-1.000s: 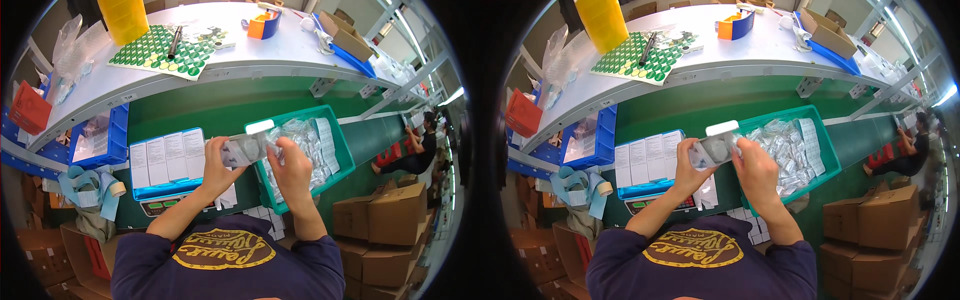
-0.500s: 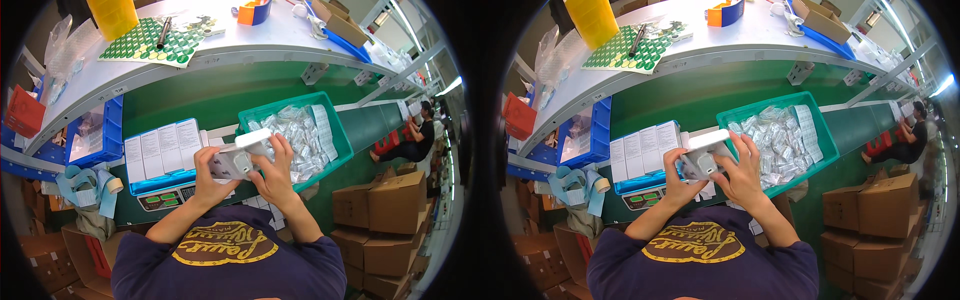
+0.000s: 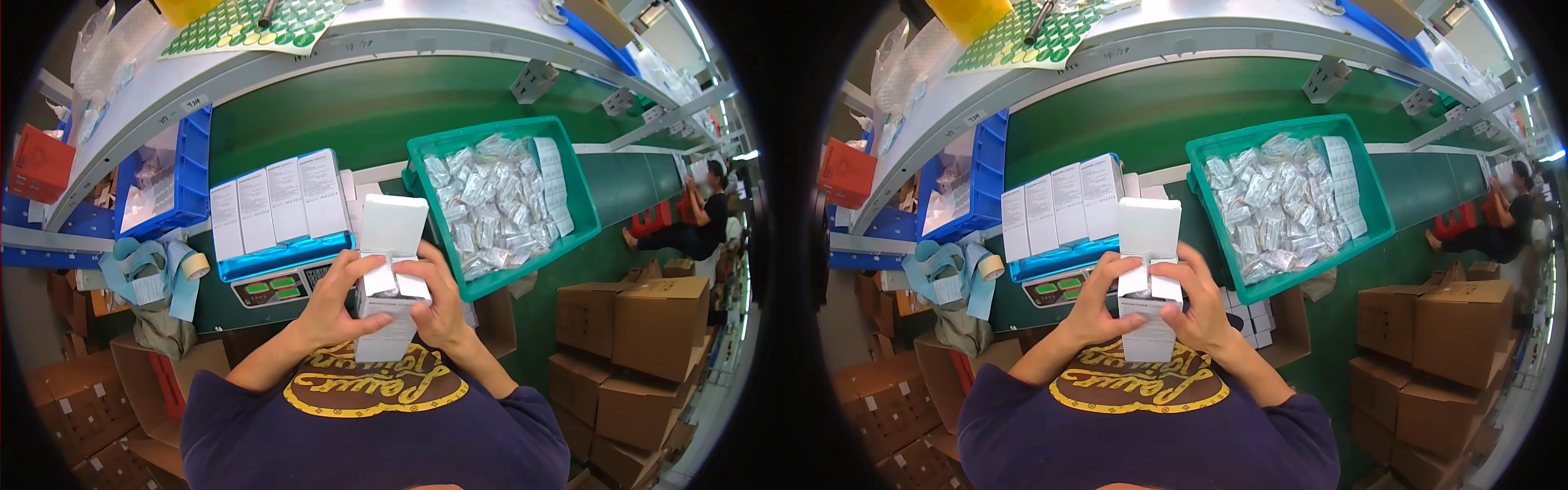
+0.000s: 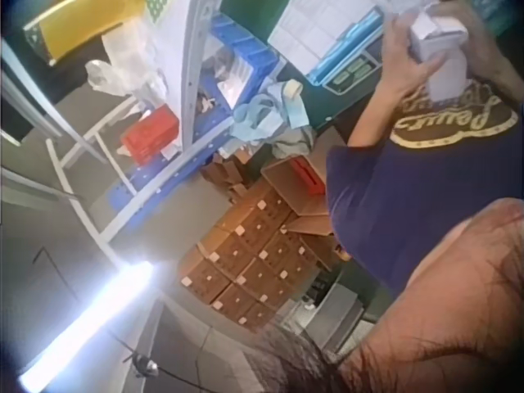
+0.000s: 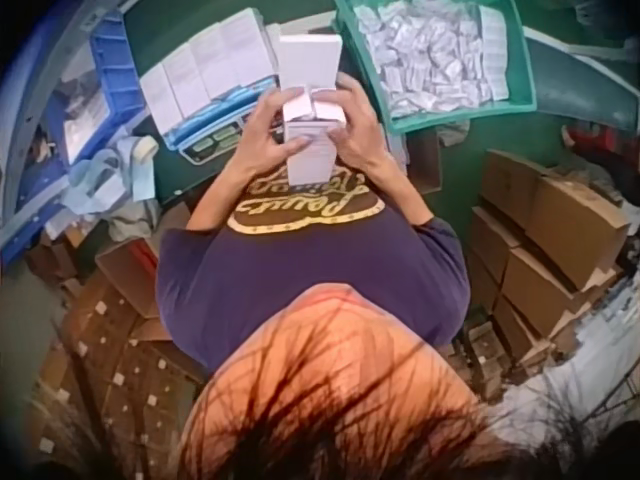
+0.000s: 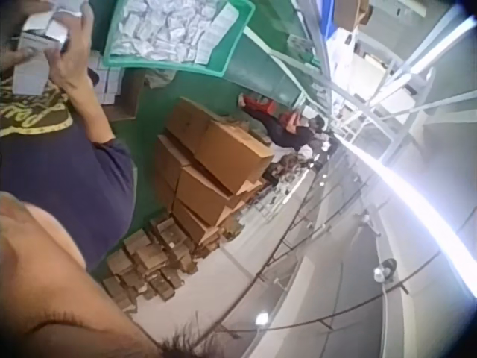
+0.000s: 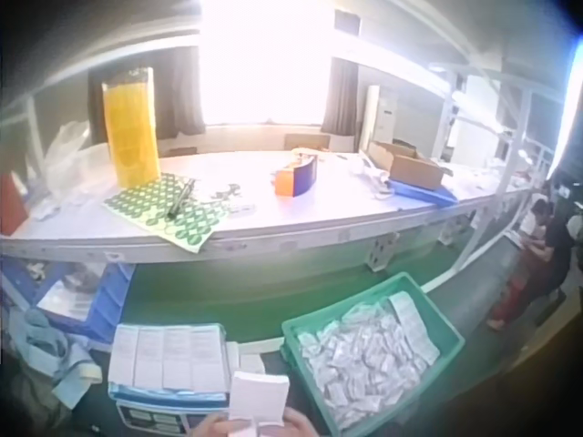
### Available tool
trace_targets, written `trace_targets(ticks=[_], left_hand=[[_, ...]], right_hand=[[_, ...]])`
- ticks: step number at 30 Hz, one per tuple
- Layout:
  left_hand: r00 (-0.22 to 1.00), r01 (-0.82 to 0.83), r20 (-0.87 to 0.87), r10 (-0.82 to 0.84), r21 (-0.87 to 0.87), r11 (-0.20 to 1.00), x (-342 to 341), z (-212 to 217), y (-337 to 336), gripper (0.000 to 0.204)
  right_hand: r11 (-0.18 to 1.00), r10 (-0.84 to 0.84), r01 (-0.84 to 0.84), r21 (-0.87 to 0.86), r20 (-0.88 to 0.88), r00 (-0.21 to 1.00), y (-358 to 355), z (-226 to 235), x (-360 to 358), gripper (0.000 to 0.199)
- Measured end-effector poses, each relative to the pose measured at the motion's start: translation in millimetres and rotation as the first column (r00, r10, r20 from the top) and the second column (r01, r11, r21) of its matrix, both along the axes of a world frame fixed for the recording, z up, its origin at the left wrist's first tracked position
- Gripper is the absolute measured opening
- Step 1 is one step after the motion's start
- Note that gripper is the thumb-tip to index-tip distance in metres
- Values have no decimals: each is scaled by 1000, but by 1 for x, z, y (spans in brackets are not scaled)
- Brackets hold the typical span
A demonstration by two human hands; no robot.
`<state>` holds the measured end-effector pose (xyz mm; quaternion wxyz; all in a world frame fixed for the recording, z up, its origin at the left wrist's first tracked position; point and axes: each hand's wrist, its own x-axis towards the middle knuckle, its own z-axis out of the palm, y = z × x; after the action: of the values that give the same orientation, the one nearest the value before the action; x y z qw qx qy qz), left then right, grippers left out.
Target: Packaging small items into individual white boxes and then organizing them into larger shipping cartons.
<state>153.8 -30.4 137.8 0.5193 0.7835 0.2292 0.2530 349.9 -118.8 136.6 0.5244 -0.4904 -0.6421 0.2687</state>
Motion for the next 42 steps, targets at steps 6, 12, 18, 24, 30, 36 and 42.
trace_targets(ticks=[6, 12, 18, 24, 30, 36, 42], left_hand=[[998, -59, -2, 59, -110, 992, 10, 0, 2, 62], [1000, 12, 21, -9, -122, 992, 14, -2, -5, 64], [999, 34, 2, -34, -83, 996, 18, 3, 1, 67], [1000, 16, 11, -15, -75, 997, 13, 0, 0, 65], [996, 12, 84, 2, -166, 986, 15, -7, -1, 65], [994, 33, 109, -19, -123, 992, 15, -7, -1, 65], [989, -1, 146, 18, -121, 993, 14, -9, 0, 65]], right_hand=[[962, -214, 270, 39, -505, 836, 3, -15, -37, 34], [979, -8, -81, -188, -429, 903, 8, 7, 12, 36], [976, -135, 58, -210, -375, 917, 21, 42, 9, 40], [983, -82, 105, -150, 148, 986, 31, 61, 26, 27], [955, -202, 189, -230, -34, 979, 40, 45, 31, 17], [949, -297, 302, -92, 62, 953, 48, 38, 30, 14], [954, -220, 204, -219, -50, 974, 46, 42, 26, 16]])
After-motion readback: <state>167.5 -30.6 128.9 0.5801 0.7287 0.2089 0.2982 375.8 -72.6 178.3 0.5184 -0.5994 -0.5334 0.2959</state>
